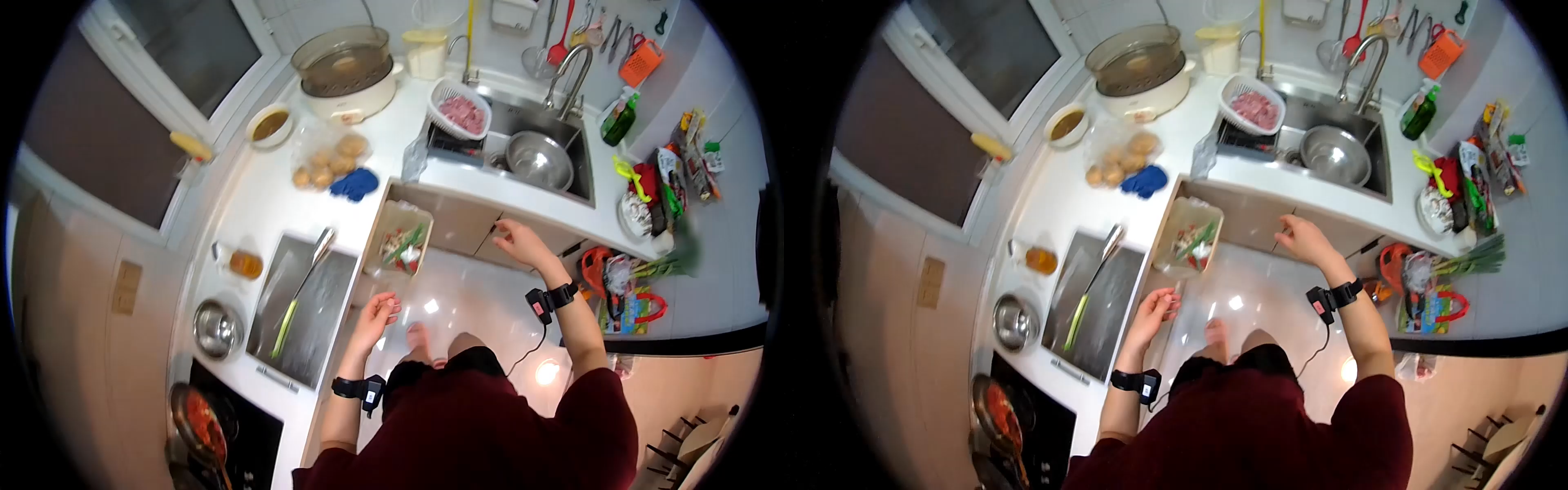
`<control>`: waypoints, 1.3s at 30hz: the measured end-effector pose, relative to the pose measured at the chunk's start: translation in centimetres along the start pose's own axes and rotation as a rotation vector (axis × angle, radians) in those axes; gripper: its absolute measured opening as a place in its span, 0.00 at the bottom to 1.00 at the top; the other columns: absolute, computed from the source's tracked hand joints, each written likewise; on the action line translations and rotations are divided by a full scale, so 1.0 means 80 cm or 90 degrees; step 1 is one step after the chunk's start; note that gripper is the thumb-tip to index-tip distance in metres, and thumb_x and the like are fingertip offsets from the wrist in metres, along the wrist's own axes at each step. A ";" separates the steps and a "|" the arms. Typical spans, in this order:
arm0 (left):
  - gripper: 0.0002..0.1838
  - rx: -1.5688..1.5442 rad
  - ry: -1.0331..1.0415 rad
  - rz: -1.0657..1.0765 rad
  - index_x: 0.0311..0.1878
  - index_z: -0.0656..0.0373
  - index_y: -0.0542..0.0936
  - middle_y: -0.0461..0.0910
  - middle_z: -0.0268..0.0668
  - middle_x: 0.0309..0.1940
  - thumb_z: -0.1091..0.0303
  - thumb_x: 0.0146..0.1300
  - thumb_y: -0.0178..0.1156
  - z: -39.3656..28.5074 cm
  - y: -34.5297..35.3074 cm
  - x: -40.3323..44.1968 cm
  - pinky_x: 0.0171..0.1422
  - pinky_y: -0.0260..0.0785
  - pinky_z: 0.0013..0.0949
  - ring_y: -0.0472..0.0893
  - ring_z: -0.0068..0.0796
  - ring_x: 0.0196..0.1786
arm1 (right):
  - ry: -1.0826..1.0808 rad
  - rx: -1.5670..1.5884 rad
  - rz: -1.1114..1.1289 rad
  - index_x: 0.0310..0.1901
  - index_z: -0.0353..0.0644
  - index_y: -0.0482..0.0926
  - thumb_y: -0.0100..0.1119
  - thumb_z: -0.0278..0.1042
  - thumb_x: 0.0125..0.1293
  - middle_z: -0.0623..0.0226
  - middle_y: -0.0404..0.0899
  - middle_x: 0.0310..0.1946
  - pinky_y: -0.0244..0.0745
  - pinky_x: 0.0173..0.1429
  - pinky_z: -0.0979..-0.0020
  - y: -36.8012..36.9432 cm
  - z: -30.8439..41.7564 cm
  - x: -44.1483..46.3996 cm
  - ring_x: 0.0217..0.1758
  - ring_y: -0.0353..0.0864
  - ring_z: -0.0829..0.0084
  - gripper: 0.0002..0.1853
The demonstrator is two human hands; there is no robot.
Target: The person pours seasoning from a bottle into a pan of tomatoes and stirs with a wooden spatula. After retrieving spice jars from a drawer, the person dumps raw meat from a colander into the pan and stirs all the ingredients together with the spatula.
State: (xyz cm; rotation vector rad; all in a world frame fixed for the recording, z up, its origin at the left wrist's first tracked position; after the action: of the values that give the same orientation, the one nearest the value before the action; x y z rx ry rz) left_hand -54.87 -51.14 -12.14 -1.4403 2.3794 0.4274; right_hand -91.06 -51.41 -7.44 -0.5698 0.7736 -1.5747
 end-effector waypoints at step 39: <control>0.16 -0.257 -0.211 -0.192 0.51 0.65 0.72 0.80 0.40 0.41 0.68 0.60 0.53 -0.140 0.181 0.587 0.40 0.81 0.30 0.82 0.31 0.43 | 0.201 0.212 0.194 0.53 0.37 0.74 0.61 0.36 0.62 0.56 0.81 0.41 0.76 0.44 0.69 -0.067 -0.285 0.323 0.39 0.82 0.66 0.20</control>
State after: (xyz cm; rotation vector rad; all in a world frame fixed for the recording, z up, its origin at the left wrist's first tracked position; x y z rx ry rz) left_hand -89.64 -86.57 -20.70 -1.7042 1.8455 1.0196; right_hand -115.29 -73.10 -20.10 0.0414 0.7674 -1.4806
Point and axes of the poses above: each hand's wrist, its own x-axis towards the middle knuckle, its own y-axis out of the palm, z = x × y, the point moved 6 cm from there along x, towards the middle knuckle
